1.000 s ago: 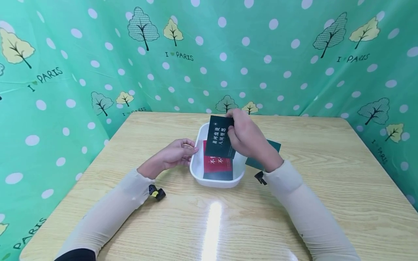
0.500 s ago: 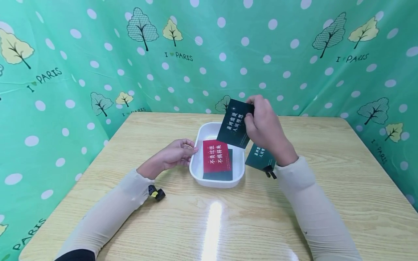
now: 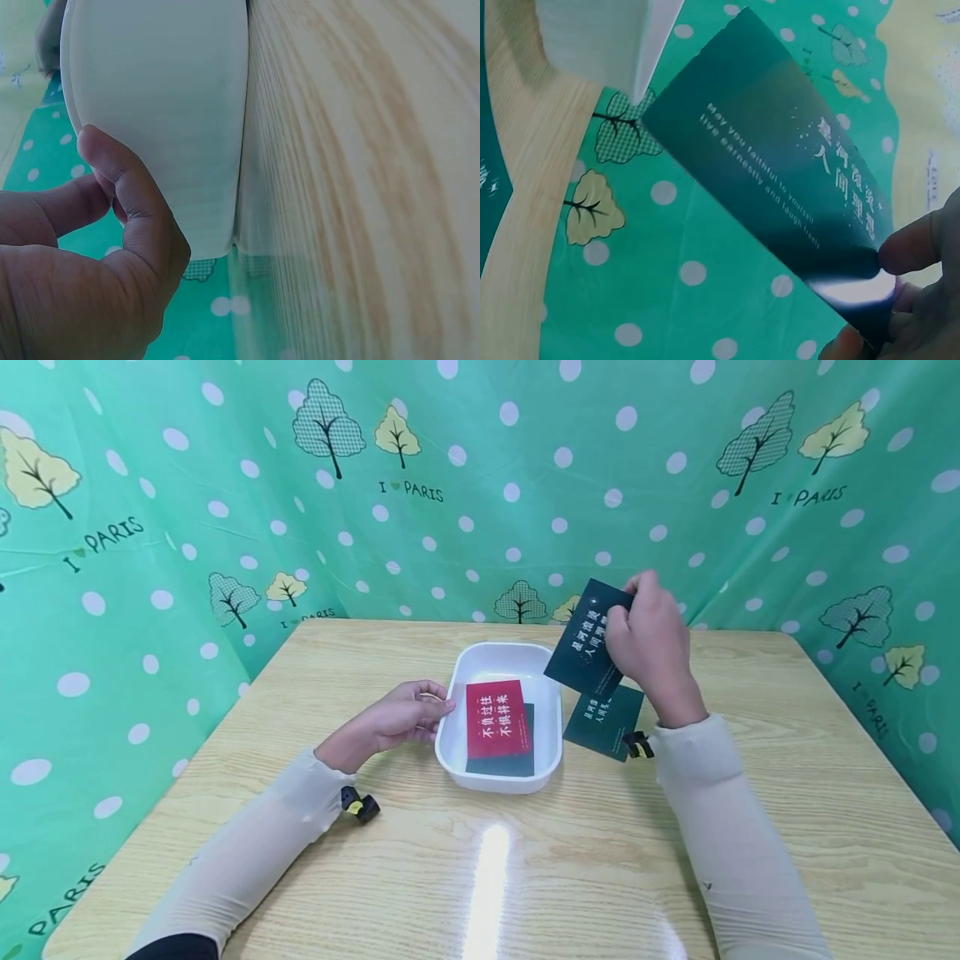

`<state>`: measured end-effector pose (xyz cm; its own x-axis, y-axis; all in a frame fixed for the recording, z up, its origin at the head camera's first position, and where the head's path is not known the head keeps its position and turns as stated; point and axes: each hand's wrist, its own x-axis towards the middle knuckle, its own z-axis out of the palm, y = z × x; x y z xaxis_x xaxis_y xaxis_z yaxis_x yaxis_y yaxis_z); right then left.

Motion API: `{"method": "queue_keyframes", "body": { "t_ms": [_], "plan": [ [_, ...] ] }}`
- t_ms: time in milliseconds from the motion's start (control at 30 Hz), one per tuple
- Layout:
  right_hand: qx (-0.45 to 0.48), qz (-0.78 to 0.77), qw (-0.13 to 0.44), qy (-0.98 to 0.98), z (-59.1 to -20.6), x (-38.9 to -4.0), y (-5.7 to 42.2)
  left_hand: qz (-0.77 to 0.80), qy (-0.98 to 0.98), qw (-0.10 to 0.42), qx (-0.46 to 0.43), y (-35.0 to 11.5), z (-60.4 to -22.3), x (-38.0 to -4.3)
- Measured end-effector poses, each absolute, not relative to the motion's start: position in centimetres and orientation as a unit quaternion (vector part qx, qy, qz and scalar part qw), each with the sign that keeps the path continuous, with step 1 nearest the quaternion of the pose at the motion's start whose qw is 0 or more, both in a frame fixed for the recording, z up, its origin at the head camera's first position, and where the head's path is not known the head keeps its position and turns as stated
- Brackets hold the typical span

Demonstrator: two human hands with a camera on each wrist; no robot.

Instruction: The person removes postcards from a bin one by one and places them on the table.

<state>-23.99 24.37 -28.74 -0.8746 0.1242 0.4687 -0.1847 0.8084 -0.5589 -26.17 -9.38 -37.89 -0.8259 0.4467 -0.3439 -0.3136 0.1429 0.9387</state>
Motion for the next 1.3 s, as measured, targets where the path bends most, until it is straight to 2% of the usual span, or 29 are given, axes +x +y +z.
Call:
{"method": "queue_keyframes", "body": {
  "t_ms": [300,567,1000,1300],
  "plan": [
    [-0.061,0.269,0.188,-0.943,-30.2,-25.4,26.4,0.656,0.695,0.291,0.05,-9.4,-37.7,-26.3],
    [-0.071,0.254,0.121,-0.957,-32.5,-26.5,27.8,0.661,0.689,0.293,0.051,-9.3,-37.7,-26.3],
    [-0.026,0.207,-0.031,-0.977,-35.0,-27.6,28.5,0.657,0.696,0.286,0.052,-9.3,-37.9,-26.2],
    [0.048,0.193,-0.091,-0.976,-35.7,-27.9,28.3,0.654,0.697,0.288,0.047,-9.4,-37.9,-26.2]
  ]
}}
